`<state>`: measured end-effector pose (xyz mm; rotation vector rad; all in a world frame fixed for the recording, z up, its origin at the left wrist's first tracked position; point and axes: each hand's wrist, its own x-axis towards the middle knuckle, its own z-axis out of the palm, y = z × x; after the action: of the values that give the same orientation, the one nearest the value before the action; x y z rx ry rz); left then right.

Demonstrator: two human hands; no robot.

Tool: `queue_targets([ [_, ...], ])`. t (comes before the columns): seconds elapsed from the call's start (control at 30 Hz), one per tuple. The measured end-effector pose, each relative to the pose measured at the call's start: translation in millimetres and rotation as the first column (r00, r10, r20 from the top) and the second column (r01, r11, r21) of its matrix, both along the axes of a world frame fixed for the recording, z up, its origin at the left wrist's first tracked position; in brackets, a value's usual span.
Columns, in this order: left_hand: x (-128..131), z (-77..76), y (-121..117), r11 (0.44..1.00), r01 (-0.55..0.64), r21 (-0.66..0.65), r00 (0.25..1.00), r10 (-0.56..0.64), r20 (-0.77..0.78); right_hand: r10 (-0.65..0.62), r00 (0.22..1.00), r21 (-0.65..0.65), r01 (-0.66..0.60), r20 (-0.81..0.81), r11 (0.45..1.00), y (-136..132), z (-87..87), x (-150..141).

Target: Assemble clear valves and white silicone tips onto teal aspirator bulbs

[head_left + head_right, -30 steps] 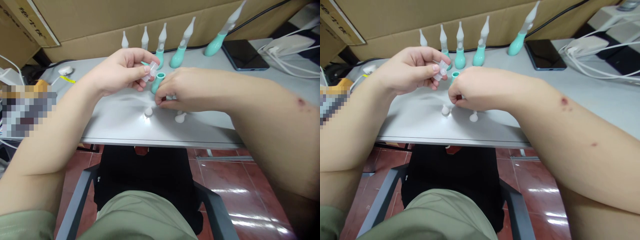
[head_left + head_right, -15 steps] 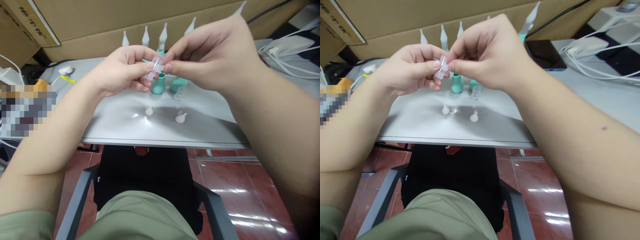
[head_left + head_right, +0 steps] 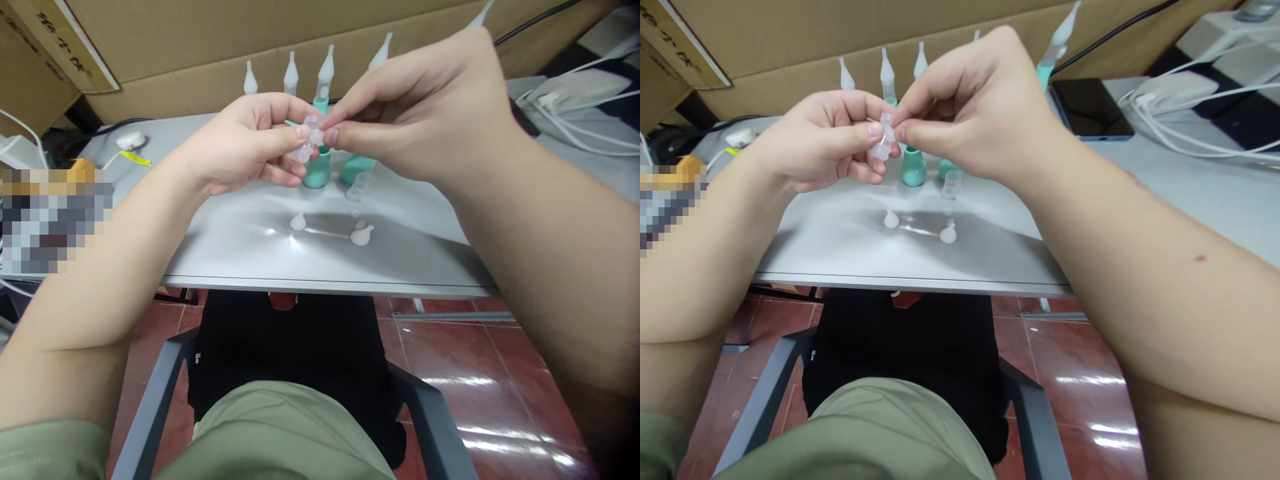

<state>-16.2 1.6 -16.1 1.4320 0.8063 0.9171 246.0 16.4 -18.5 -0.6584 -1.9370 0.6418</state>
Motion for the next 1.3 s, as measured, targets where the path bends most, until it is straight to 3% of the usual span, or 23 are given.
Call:
queue_targets([
  [0.37, 0.5, -2.0, 1.1, 1.000, -0.010, -0.004, 1.000, 0.010, 0.013, 0.023, 0.997, -0.191, -0.035, -0.067, 0.981, -7.2, 4.0, -4.6],
  [0.47, -0.1, -2.5, 0.8, 1.000, 0.001, -0.016, 1.000, -0.001, 0.018, 0.073, 0.997, -0.196, -0.078, -0.032, 0.978, -1.8, 1.8, -2.3],
  [0.9, 0.7, 1.3, -0.3, 0.999, 0.032, -0.015, 0.999, -0.032, -0.015, 0.056, 0.998, -0.208, -0.055, -0.002, 0.977, -4.7, 3.5, -1.9],
  [1.3, -2.9, -3.3, 5.8, 0.999, 0.037, -0.004, 0.999, -0.037, -0.015, 0.087, 0.992, -0.251, -0.108, -0.092, 0.962, 0.9, -6.8, -8.2],
])
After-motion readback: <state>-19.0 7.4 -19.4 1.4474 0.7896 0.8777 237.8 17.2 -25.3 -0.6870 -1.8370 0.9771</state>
